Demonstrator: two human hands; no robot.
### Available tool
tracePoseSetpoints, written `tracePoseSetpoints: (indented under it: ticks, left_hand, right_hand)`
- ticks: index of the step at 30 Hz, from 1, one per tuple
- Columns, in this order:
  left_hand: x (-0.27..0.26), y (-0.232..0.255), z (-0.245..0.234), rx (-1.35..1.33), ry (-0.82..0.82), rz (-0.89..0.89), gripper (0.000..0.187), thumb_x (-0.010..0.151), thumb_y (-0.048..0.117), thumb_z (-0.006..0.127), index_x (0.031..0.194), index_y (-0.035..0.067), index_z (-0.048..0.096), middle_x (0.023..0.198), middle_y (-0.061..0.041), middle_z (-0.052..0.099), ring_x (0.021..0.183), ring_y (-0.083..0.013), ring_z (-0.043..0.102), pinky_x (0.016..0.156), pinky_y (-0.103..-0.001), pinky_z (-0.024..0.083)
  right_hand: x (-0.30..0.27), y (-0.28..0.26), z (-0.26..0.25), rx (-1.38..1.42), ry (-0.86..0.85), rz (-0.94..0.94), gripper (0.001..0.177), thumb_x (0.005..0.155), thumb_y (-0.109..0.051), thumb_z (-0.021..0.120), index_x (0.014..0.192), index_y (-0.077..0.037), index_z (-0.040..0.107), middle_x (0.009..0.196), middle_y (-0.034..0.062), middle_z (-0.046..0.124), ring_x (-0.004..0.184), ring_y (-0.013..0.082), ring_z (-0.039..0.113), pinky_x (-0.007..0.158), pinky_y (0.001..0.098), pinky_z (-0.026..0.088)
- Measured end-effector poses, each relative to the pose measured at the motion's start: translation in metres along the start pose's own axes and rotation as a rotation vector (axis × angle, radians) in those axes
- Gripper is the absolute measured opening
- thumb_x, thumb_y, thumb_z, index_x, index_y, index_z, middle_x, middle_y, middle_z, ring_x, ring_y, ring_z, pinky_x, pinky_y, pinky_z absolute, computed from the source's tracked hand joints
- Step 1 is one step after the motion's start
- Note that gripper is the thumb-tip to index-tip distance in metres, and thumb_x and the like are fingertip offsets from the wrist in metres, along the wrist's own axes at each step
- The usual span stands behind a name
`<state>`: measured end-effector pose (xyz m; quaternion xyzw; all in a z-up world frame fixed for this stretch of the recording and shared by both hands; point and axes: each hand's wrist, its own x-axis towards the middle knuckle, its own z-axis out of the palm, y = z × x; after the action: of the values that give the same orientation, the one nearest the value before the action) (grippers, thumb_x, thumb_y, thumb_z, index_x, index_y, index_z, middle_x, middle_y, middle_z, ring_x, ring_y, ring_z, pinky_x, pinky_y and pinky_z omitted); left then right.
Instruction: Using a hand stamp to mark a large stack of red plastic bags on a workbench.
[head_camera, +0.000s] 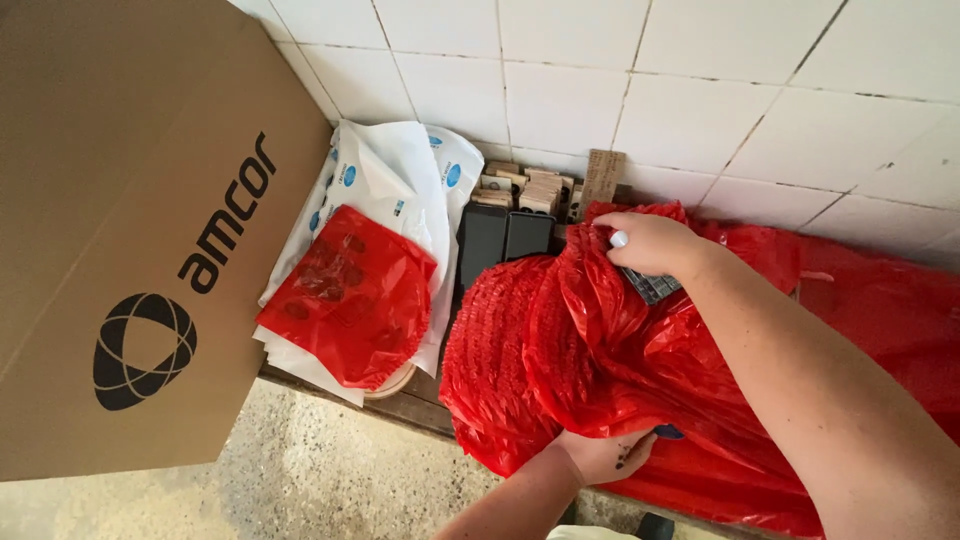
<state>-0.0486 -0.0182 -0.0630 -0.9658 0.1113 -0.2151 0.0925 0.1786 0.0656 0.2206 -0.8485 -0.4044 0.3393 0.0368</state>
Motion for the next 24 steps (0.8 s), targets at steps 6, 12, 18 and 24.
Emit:
tracePoseSetpoints:
  ticks: [6, 12, 18, 24]
  left_hand:
    - [0.035, -0.034, -0.095, -0.943, 0.127, -0.298, 0.018, 0.104, 0.011, 0.054, 0.118, 0.006, 0.062, 0.090, -0.009, 0.061, 0.076, -0.0291, 0.059, 0.068, -0.038, 0.051]
    - [0.036, -0.032, -0.096, -0.884, 0.161, -0.302, 0.031, 0.102, 0.011, 0.055, 0.131, 0.004, 0.061, 0.101, -0.012, 0.065, 0.083, -0.0315, 0.063, 0.071, -0.039, 0.053]
    - [0.038, -0.033, -0.102, -0.851, 0.130, -0.272, 0.026, 0.105, 0.014, 0.052, 0.127, 0.007, 0.064, 0.093, -0.008, 0.064, 0.081, -0.0280, 0.062, 0.070, -0.038, 0.052]
    - [0.040, -0.034, -0.110, -0.834, 0.248, -0.246, 0.033, 0.098, 0.005, 0.055, 0.131, 0.005, 0.059, 0.111, -0.017, 0.067, 0.092, -0.0360, 0.067, 0.076, -0.043, 0.056]
  right_hand:
    - [-0.007, 0.007, 0.009, 0.020, 0.077, -0.036, 0.069, 0.093, -0.022, 0.053, 0.159, -0.033, 0.037, 0.163, -0.0048, 0.043, 0.138, 0.0248, 0.052, 0.105, 0.0394, 0.047]
    - [-0.012, 0.025, 0.022, 0.027, 0.212, -0.144, 0.068, 0.092, -0.023, 0.054, 0.158, -0.027, 0.038, 0.162, 0.0008, 0.043, 0.139, 0.0283, 0.051, 0.105, 0.0446, 0.048]
    - [-0.045, 0.031, 0.025, 0.086, 0.314, -0.177, 0.065, 0.094, -0.024, 0.053, 0.157, -0.030, 0.039, 0.164, -0.0020, 0.039, 0.119, 0.0272, 0.062, 0.079, 0.0420, 0.054]
    - [-0.098, 0.055, 0.052, 0.326, 0.498, -0.209, 0.044, 0.090, -0.023, 0.072, 0.128, -0.012, 0.055, 0.123, 0.0058, 0.069, 0.104, 0.0240, 0.071, 0.084, 0.0380, 0.056]
